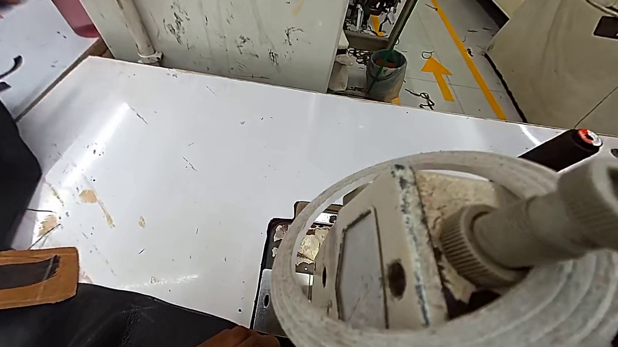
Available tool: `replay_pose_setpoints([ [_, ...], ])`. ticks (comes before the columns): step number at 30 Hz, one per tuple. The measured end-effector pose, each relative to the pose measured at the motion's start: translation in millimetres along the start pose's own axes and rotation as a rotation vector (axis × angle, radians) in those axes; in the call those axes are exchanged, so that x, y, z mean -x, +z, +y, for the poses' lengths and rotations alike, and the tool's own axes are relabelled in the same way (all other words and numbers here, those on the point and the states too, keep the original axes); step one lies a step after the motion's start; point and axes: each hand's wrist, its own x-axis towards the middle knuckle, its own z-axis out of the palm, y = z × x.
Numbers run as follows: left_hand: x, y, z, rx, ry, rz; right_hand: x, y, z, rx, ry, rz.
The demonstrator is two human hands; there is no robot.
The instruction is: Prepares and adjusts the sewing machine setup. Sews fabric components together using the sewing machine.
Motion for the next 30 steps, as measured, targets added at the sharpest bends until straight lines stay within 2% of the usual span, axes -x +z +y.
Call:
replay_pose_setpoints([
  [5,-3,-7,6,-0.004,-0.031,-0.027,-10,-11,-17,0.062,-0.037,0.020],
  [12,-4,-8,7,-0.002,-0.032,-0.002,-10,-7,-10,0.055,-0.127,0.089],
  [17,-2,1,-1,0.010,-0.021,0.011,-10,-5,-3,0.036,-0.117,0.074],
  [22,-20,-33,34,0.005,-0.095,0.029,-5,-2,6,0.047,-0.115,0.072],
  [30,-20,-32,34,0.016,-0.091,0.039,1,-1,10,0.015,-0.061,0.045],
])
